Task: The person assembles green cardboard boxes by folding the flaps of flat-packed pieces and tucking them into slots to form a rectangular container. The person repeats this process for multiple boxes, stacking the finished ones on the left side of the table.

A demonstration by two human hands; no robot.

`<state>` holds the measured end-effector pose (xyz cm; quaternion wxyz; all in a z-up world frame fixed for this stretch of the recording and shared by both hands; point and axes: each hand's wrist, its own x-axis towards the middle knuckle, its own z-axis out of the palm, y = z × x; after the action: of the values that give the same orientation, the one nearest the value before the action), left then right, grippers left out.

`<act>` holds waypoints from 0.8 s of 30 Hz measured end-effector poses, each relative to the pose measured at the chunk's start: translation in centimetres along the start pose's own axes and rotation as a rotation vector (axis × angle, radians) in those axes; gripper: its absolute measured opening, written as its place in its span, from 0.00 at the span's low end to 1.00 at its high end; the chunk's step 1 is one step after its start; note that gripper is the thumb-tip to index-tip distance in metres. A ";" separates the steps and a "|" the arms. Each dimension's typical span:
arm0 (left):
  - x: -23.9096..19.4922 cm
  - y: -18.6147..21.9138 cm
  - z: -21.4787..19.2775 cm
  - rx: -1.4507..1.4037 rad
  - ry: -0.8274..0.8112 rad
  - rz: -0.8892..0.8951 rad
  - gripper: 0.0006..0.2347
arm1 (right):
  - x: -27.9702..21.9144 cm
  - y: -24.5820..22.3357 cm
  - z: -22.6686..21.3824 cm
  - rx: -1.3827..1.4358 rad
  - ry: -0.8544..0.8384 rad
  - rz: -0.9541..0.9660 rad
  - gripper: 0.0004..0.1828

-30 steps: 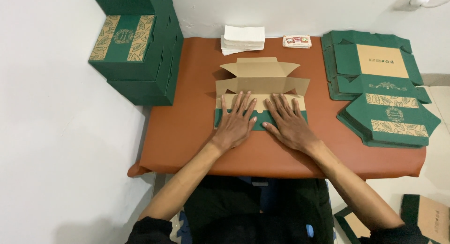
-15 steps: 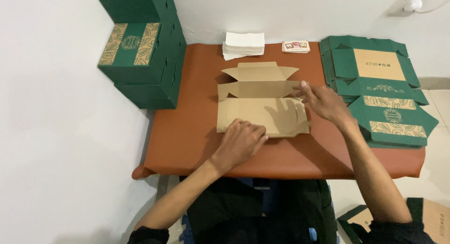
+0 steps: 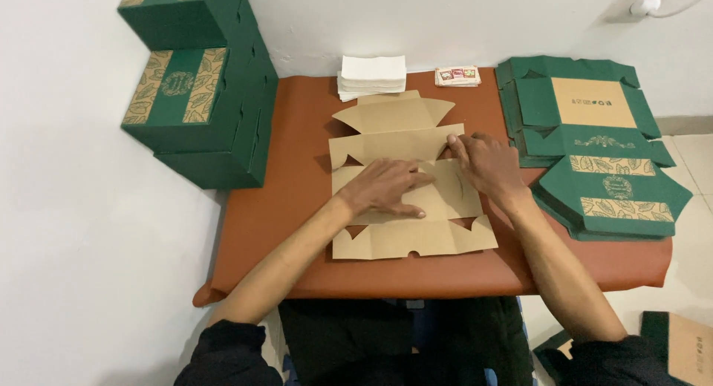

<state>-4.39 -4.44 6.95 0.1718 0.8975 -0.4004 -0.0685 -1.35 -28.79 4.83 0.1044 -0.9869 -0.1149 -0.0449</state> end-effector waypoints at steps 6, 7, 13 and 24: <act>0.4 -2.6 1.4 -0.046 -0.041 -0.034 0.32 | -0.3 0.9 0.2 -0.068 0.012 -0.011 0.35; 0.4 -2.8 1.5 -0.058 -0.024 -0.025 0.33 | -0.4 1.0 0.3 -0.053 -0.004 -0.005 0.36; 0.5 -3.5 2.3 -0.068 0.024 0.022 0.34 | -0.1 0.8 0.8 0.228 0.011 -0.015 0.32; 0.4 -5.3 4.5 -0.182 0.103 0.027 0.42 | 0.6 1.6 4.2 0.709 0.367 -0.542 0.13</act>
<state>-1.64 -2.63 0.83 0.2738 0.8750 -0.3953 -0.0559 -0.11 -29.31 0.47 0.4374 -0.8008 -0.3558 -0.2018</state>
